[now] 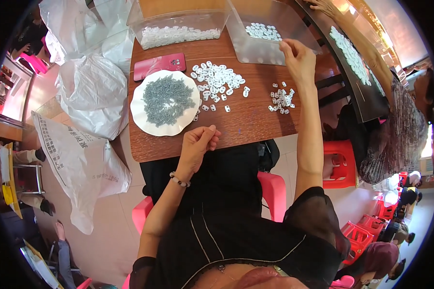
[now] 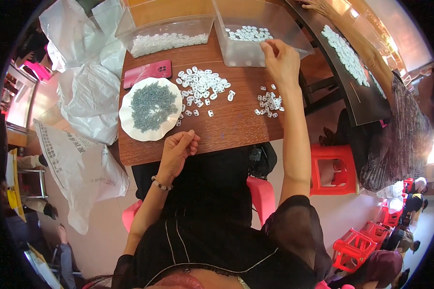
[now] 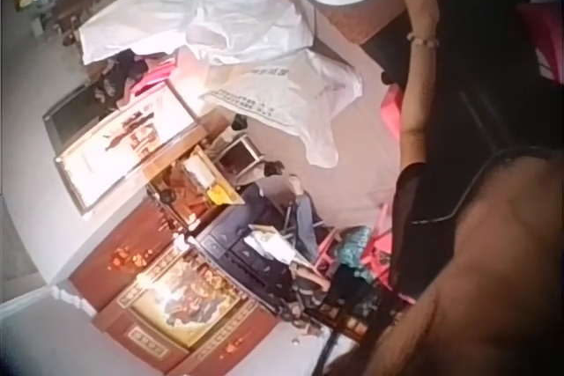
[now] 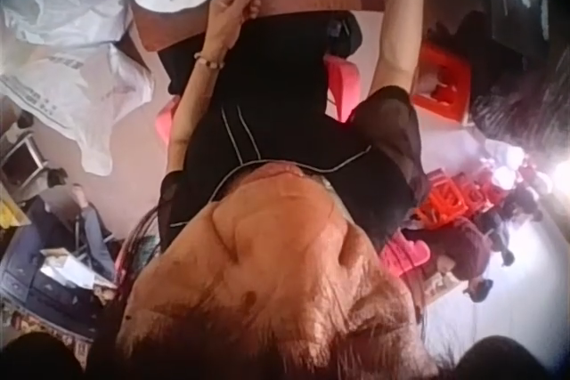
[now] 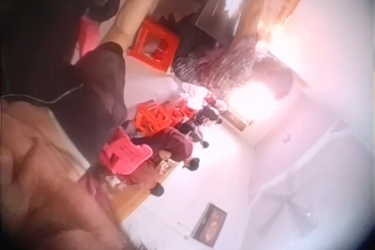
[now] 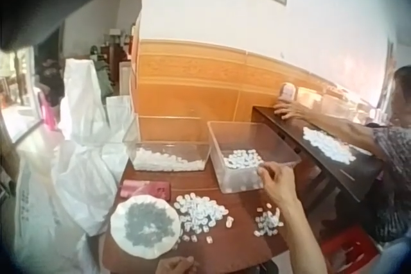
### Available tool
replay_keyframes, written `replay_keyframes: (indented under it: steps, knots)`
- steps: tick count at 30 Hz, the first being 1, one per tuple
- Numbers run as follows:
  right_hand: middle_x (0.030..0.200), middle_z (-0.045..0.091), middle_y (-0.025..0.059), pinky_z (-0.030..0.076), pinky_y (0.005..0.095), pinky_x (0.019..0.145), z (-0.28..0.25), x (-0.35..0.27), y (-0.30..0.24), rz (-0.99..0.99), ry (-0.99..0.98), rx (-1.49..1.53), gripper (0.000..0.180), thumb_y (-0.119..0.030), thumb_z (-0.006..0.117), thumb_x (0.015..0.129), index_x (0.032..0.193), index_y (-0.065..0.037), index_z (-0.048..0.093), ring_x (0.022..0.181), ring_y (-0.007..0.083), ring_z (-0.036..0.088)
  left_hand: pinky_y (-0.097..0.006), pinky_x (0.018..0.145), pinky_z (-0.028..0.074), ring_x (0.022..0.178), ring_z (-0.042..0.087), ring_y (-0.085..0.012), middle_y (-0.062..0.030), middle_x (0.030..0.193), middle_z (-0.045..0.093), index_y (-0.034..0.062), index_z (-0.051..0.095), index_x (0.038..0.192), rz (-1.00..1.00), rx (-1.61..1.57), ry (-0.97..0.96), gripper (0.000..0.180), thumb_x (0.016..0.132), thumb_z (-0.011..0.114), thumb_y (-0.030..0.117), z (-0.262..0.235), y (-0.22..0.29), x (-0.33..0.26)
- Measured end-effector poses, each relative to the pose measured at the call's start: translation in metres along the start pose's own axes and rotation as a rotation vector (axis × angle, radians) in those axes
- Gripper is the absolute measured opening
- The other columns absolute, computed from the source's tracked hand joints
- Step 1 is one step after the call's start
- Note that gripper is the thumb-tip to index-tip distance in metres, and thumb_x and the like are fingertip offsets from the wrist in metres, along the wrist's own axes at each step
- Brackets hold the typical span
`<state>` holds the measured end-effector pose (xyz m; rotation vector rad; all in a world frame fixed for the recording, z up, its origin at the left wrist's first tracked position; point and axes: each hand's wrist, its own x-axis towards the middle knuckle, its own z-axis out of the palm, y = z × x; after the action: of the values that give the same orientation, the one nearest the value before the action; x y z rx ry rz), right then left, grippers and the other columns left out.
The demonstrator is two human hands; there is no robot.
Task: The recorder is manually inserting small beads into white plastic components at a workbench.
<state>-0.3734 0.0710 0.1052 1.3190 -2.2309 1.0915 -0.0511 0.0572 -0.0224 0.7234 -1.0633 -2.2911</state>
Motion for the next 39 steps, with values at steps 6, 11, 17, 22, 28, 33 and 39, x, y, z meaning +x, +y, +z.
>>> replay_keyframes:
  steps: [6,11,17,22,28,33,39]
  knots:
    - [0.069,0.066,0.0131,0.047,0.0334,0.060,-0.023,-0.076,0.008,0.153,-0.241,0.046,0.022,-0.023,0.065,0.088,0.087,-0.001,0.069,0.062,0.0221,0.064,-0.018,0.055,0.042,0.059,0.052,-0.0041,-0.0002,0.070,0.061,-0.0009,0.068,0.086,-0.003,0.019,0.000,0.029,0.095,0.060,0.025,0.000,0.000,-0.001]
    - [0.075,0.066,0.0157,0.048,0.0403,0.065,-0.029,-0.129,0.032,0.249,-0.393,-0.050,0.017,-0.018,0.067,0.084,0.089,-0.003,0.069,0.069,0.0312,0.061,-0.018,0.055,0.042,0.059,0.051,-0.0041,-0.0002,0.070,0.061,-0.0010,0.068,0.086,-0.001,0.037,-0.009,0.029,0.096,0.059,0.024,0.000,0.001,0.001]
    - [0.088,0.067,0.0123,0.046,0.0380,0.078,-0.023,-0.150,0.025,0.136,-0.349,-0.135,0.017,-0.017,0.068,0.083,0.096,-0.007,0.071,0.088,0.0292,0.057,-0.018,0.056,0.042,0.059,0.051,-0.0041,-0.0002,0.070,0.061,-0.0012,0.068,0.086,0.007,0.032,-0.006,0.028,0.097,0.058,0.023,0.001,0.001,0.001]
    - [0.084,0.065,0.0112,0.045,0.0374,0.079,-0.012,-0.151,0.025,0.103,-0.368,-0.209,0.019,-0.018,0.069,0.082,0.099,-0.008,0.072,0.088,0.0280,0.056,-0.018,0.056,0.042,0.060,0.052,-0.0038,-0.0005,0.070,0.061,-0.0012,0.068,0.087,0.005,0.037,0.011,0.028,0.096,0.058,0.023,0.002,0.001,0.000]
    - [0.081,0.061,0.0098,0.046,0.0401,0.077,-0.007,-0.149,0.023,0.065,-0.386,-0.198,0.013,-0.018,0.069,0.082,0.091,-0.008,0.070,0.091,0.0299,0.054,-0.018,0.057,0.043,0.060,0.052,-0.0035,-0.0005,0.071,0.063,-0.0007,0.068,0.088,0.001,0.028,0.017,0.028,0.096,0.059,0.024,0.000,-0.001,0.000]
    - [0.086,0.066,0.0107,0.046,0.0373,0.079,-0.006,-0.149,0.019,0.033,-0.378,-0.118,0.013,-0.016,0.070,0.082,0.089,-0.005,0.069,0.088,0.0297,0.057,-0.019,0.057,0.041,0.062,0.050,-0.0045,0.0003,0.072,0.060,-0.0006,0.066,0.086,-0.001,0.056,0.033,0.027,0.097,0.058,0.023,0.005,0.001,-0.001]
    - [0.082,0.064,0.0092,0.046,0.0290,0.071,-0.003,-0.159,-0.002,0.217,-0.412,0.223,0.014,-0.014,0.067,0.087,0.091,0.000,0.067,0.075,0.0177,0.059,-0.018,0.058,0.041,0.063,0.051,-0.0032,0.0001,0.076,0.063,-0.0001,0.068,0.093,0.053,0.183,0.025,0.025,0.096,0.059,0.022,0.010,-0.001,-0.003]
